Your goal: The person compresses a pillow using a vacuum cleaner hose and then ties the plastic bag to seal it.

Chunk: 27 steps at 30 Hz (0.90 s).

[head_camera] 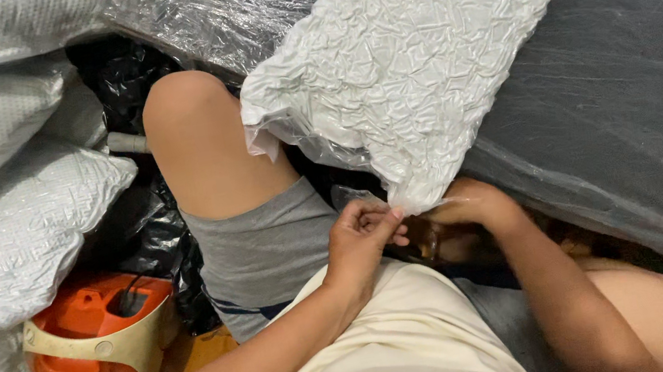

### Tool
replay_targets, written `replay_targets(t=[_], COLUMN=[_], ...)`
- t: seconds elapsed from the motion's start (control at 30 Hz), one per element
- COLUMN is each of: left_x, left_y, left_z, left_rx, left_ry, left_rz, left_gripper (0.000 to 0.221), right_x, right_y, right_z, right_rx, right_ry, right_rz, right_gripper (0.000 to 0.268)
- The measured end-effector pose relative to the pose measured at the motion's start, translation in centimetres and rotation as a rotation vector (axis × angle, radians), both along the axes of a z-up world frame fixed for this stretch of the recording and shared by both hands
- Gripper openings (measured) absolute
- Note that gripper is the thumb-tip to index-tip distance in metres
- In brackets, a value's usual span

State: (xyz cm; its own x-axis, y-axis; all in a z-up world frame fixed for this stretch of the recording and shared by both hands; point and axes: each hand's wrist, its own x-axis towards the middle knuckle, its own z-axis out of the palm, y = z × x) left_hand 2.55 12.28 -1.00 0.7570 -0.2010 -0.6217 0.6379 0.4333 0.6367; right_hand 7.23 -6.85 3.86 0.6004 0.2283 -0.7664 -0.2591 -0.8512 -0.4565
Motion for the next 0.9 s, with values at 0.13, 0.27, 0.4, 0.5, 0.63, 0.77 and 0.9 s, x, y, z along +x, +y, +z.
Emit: replay_targets(t=[0.13,0.27,0.4,0.5,0.63,0.77,0.9], left_x=[0.1,0.1,0.0,0.3,0.6,1.0,0.9], left_y=[-0.6,-0.7,-0.7,-0.6,-0.5,-0.2,0.0], left_z=[0.4,0.0,-1.9,-1.7,-1.2,-0.4,0.4], left_rx=[0.005,0.028,0.024,0.034,-0.035,-0.067,-0.109], left_ry=[-0.086,-0.147,-0.165,-0.192,-0.041,-0.037,-0.049], left_rz=[0.016,-0.032,-0.083,-0.127,-0.158,-0.17,-0.188], left_gripper=[0.02,0.02,0.019,0.021,0.019,0.027,0.026], right_x=[-1.9,-0.8,3.0,4.1,2.6,-0.9,-5.5], right_y=[-0.8,3.8,6.5,6.7,7.1,6.3,4.2], right_z=[15.6,17.7,10.7,9.6,13.7,15.4,14.0], right_rx=[-0.183,-0.126,-0.149,-0.103,-0.162,-0.171,0.135], right_ry=[-0.135,-0.922,-0.631,-0.59,-0.361,-0.37,-0.363], right_rz=[-0.197,0.169,0.445,0.537,0.269,0.078,-0.292], right_gripper=[0.021,0.04,0.053,0.019,0.011,0.005,0.019])
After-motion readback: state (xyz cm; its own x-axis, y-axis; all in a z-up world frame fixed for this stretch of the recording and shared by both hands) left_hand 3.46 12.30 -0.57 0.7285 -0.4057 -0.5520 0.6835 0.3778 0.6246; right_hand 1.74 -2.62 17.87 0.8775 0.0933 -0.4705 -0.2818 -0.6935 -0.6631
